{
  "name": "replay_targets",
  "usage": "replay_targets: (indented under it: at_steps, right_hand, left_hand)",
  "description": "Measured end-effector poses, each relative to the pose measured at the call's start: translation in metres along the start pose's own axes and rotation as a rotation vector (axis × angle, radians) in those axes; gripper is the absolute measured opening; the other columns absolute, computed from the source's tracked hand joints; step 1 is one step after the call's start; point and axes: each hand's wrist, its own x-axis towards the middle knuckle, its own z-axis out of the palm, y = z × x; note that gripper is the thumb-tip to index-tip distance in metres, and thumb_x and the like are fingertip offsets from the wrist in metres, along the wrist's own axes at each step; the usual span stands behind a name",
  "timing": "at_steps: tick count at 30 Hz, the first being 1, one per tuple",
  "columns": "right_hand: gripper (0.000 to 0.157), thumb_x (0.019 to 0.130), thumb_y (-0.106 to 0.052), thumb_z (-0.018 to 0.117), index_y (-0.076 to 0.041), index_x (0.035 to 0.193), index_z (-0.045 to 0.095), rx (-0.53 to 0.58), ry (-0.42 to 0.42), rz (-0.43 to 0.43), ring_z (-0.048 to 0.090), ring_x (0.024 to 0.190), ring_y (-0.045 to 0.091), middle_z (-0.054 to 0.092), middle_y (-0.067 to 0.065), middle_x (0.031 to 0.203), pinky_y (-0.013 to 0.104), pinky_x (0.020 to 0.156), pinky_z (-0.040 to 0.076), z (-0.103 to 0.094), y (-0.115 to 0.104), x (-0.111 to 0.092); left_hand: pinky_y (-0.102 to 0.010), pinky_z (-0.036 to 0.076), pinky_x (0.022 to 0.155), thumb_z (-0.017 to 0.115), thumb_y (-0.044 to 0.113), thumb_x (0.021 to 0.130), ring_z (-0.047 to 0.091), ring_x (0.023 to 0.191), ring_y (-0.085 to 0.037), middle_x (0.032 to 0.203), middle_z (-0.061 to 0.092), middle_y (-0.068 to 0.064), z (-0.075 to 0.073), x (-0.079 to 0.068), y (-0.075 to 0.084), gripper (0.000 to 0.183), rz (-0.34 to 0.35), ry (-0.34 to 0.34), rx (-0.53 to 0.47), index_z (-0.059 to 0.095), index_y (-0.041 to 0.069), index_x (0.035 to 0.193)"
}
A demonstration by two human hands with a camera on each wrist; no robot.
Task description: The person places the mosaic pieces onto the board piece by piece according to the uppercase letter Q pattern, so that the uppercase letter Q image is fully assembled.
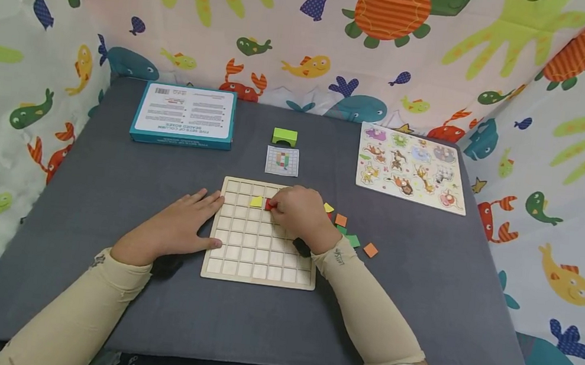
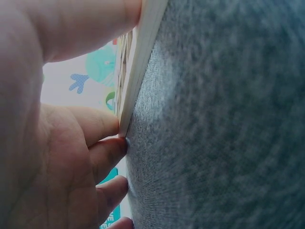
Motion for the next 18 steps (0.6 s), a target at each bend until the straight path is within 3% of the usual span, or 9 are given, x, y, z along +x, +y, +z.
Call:
replay_targets:
  at_steps: [12,18]
  right_hand:
    - [0.011,0.097,-0.019,0.082,-0.023,0.105,0.088,-0.046,-0.064,0.008,0.072,0.098,0.020,0.078,-0.005,0.111,0.037,0.070,0.061,0.001,-0.005,0.010]
    - [0.018,0.100,-0.023,0.079,-0.019,0.116,0.086,-0.018,-0.093,0.035,0.073,0.103,0.021,0.076,0.002,0.117,0.038,0.072,0.061,-0.014,0.001,0.007]
  left_hand:
    - [-0.059,0.010,0.128,0.072,0.060,0.097,0.009,0.162,-0.038,0.176,0.017,-0.012,-0.002,0.000,0.000,0.105,-0.004,-0.007,0.004,0.020,0.007,0.171]
    - [-0.058,0.010,0.128,0.072,0.060,0.097,0.009,0.162,-0.039,0.176,0.017,-0.013,-0.001,0.001,0.001,0.105,-0.009,-0.002,0.016,0.020,0.007,0.171]
